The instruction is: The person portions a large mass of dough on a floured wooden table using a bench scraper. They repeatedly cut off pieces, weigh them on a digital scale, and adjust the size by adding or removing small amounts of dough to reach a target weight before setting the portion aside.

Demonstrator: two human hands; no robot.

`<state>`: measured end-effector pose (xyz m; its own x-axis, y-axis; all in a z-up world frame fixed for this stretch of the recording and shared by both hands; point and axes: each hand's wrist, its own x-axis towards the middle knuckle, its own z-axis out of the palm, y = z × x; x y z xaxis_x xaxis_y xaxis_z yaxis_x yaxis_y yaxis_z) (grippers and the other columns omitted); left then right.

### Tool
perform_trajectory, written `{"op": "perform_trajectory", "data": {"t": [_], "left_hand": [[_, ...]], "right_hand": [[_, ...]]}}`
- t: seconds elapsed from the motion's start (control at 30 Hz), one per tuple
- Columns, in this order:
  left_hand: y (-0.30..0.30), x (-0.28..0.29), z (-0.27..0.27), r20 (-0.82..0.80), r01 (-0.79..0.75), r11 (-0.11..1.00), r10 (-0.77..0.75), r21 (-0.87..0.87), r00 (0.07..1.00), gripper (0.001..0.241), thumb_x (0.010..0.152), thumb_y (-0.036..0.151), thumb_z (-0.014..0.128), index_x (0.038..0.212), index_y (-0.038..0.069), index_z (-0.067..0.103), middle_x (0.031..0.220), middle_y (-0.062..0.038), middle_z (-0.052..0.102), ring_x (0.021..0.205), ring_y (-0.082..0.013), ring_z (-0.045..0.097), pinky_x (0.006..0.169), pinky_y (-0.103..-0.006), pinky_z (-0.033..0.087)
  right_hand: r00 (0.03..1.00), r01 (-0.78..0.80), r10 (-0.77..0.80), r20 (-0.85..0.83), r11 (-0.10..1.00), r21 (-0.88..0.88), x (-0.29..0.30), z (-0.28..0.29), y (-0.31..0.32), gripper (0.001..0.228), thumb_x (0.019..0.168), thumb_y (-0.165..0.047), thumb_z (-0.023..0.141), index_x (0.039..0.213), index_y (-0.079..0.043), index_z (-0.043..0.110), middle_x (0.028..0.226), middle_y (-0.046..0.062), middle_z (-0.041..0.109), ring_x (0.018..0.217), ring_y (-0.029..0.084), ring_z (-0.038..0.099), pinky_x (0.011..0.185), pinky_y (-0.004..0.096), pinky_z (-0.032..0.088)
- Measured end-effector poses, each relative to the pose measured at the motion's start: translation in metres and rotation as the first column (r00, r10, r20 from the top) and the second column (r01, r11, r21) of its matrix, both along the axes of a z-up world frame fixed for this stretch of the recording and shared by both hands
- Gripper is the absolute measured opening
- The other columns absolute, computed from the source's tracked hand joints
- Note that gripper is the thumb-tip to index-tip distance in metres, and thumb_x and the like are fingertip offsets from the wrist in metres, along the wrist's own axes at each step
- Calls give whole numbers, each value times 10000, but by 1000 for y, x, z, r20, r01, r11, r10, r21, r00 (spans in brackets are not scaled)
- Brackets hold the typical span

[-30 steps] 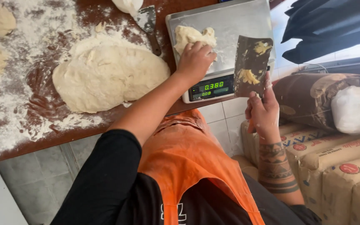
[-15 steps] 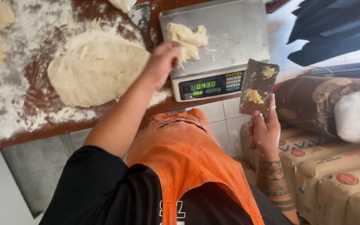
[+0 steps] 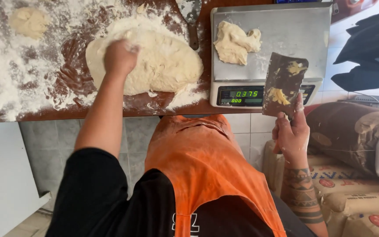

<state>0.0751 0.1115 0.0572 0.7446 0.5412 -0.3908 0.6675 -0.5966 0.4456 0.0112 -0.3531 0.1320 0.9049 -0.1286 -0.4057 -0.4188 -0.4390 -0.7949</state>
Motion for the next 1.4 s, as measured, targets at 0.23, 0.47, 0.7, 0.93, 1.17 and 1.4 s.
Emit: {"op": "perform_trajectory", "data": {"t": [0.23,0.47,0.7,0.93,1.17,1.4], "left_hand": [[23,-17,-23,404,4,995,-43,99,914,348,1051,219,633,1348,37,619,1320,-156,615,1098,-281,661,900,-401,575],[-52,-123,-98,166,273,926,-321,260,932,314,917,274,763,1121,65,646,1063,-148,621,982,-404,675,802,-544,566],[-79,-123,-109,260,269,960,-243,-73,935,406,994,286,678,1260,-13,615,1178,-237,611,1145,-438,615,964,-526,513],[-143,-3,-72,670,361,878,-64,-314,740,482,1038,177,645,1466,61,455,1382,-237,500,1304,-453,543,1072,-564,497],[-219,80,-115,574,153,732,368,-663,731,606,1147,444,377,1612,62,304,1663,-219,259,1588,-348,180,1336,-449,95],[-226,89,-101,191,-42,299,706,-953,681,736,980,487,404,1594,94,297,1687,-79,274,1560,-199,244,1270,-363,204]], "right_hand": [[991,133,-135,-1,975,180,-4,-20,1,752,990,-49,436,1693,-188,209,770,-9,432,548,98,386,460,267,397],[965,156,-203,168,954,256,-21,-62,-33,657,1089,31,444,1678,-181,244,631,119,450,433,235,497,364,320,431],[954,239,-279,112,929,283,-17,-70,-42,676,1097,-2,456,1675,-283,247,627,117,453,397,247,489,338,338,428],[964,255,-264,-16,912,321,19,-82,-27,629,1076,-73,461,1637,-316,310,624,96,473,383,228,505,312,321,418],[997,67,-73,18,967,246,96,-102,9,610,1064,-120,484,1626,-303,332,578,99,557,375,219,580,312,286,453],[985,15,26,-170,971,239,103,-67,66,676,1024,-147,417,1664,-271,240,666,29,556,425,129,486,370,281,466]]}}
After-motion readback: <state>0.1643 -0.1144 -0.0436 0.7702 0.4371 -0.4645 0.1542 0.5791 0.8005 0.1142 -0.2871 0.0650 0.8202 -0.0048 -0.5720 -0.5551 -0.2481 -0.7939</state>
